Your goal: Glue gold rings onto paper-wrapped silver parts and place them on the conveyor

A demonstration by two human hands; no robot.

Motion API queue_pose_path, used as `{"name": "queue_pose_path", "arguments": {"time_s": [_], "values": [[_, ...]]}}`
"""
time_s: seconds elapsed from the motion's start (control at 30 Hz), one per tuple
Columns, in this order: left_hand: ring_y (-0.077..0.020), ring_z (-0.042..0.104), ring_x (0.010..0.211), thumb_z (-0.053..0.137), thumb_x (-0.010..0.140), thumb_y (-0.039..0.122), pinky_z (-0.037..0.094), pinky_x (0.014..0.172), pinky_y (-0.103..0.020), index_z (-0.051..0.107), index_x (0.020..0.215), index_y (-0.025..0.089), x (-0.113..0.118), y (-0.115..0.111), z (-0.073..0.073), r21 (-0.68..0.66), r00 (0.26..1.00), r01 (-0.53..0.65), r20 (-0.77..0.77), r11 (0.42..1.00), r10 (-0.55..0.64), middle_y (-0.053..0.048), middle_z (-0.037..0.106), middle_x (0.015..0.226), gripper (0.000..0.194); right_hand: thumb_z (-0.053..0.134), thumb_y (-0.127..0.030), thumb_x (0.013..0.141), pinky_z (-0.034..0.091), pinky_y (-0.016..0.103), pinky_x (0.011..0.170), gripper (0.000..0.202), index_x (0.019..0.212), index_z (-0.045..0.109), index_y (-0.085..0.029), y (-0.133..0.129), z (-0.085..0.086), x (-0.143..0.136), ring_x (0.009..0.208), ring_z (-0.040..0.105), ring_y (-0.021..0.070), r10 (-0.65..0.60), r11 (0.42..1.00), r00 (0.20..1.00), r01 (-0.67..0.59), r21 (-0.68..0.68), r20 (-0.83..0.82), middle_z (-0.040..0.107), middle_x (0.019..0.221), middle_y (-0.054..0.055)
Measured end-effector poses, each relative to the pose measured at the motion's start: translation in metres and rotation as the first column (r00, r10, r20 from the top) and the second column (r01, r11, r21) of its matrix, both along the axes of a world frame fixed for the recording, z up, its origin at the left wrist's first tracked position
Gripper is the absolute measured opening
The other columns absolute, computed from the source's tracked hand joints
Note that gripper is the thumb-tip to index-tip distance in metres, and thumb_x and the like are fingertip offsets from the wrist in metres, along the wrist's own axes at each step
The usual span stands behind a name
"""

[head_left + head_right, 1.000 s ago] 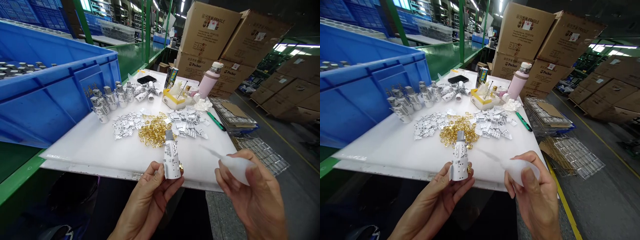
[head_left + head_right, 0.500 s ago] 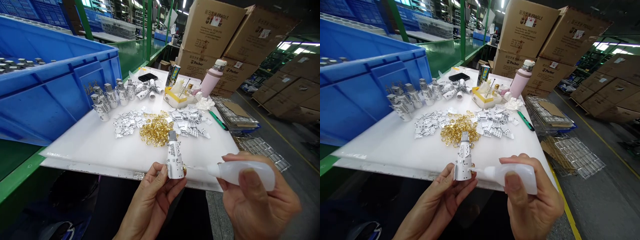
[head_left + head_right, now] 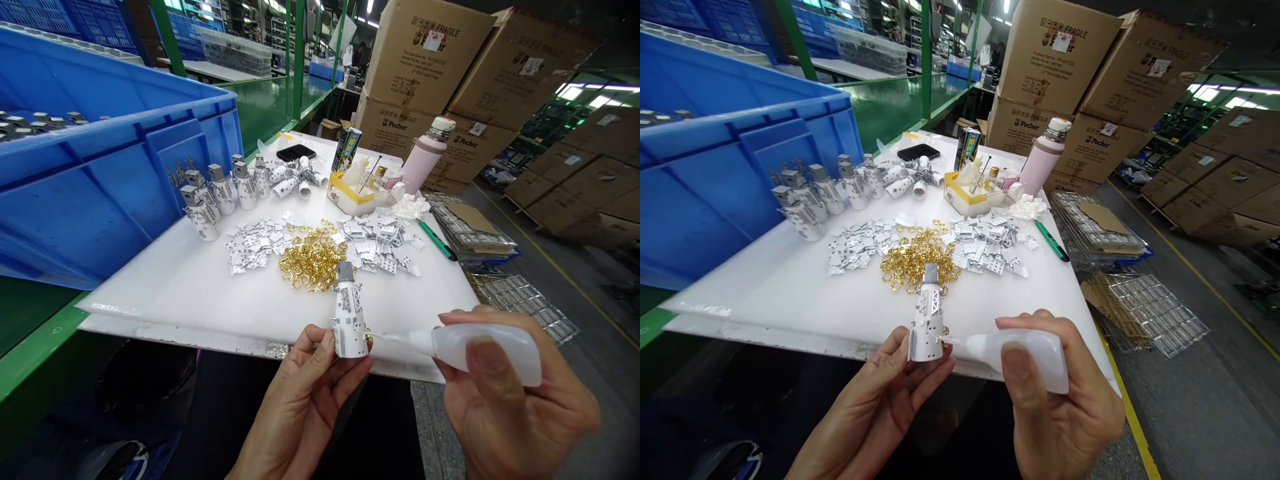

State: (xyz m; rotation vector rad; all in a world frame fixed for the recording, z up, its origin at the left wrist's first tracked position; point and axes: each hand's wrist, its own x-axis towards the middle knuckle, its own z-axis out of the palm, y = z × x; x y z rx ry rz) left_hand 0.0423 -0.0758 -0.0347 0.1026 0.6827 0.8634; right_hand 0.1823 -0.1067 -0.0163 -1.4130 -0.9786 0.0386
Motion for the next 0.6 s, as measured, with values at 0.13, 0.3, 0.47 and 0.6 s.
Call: {"name": "queue_pose_path", "arguments": {"time_s": [0.13,0.3,0.47,0.6], "values": [[-0.0201,0.068,0.098,0.063,0.087,0.026,0.045,0.106,-0.045,0.062,0.09,0.018,-0.0015,-0.0011,-0.0004,-0.009,1.0,0.016,0.015,1.0,-0.016,-0.006,0.072,0.098,0.009,0.066,-0.044,0.081,0.042,0.029,0.046,0.025,0.079,0.066,-0.019,-0.0004,0.0006,-0.0007,0.067,0.06,0.0222,-0.018,1.0,1.0,0.018,-0.003,0.025,0.062,0.078,0.007],[-0.0199,0.068,0.098,0.064,0.086,0.026,0.045,0.106,-0.044,0.062,0.089,0.018,-0.0032,0.001,-0.0048,0.002,0.999,0.021,0.026,1.0,-0.021,-0.006,0.072,0.098,0.009,0.065,-0.044,0.083,0.042,0.029,0.046,0.026,0.078,0.065,-0.019,0.0001,0.0002,0.0005,0.066,0.059,0.0219,-0.02,1.0,0.997,0.02,0.001,0.076,0.061,0.075,0.008],[-0.0207,0.068,0.098,0.065,0.086,0.024,0.046,0.104,-0.045,0.061,0.088,0.016,-0.0025,0.0029,-0.0072,0.016,0.999,0.039,0.018,0.999,-0.039,-0.008,0.072,0.099,0.009,0.066,-0.041,0.083,0.042,0.028,0.046,0.026,0.076,0.065,-0.016,0.0014,0.0002,0.0029,0.065,0.06,0.02,0.007,0.999,0.993,-0.011,0.032,0.114,0.061,0.074,0.007],[-0.0233,0.067,0.102,0.064,0.086,0.024,0.046,0.104,-0.046,0.061,0.094,0.015,-0.0024,0.0021,-0.0072,0.011,0.999,0.032,-0.005,0.999,-0.032,-0.011,0.071,0.106,0.013,0.069,-0.042,0.081,0.042,0.029,0.048,0.027,0.074,0.066,-0.016,0.0018,0.0008,0.0021,0.066,0.06,0.0199,0.028,0.998,0.996,-0.033,0.06,0.079,0.061,0.074,0.006]]}}
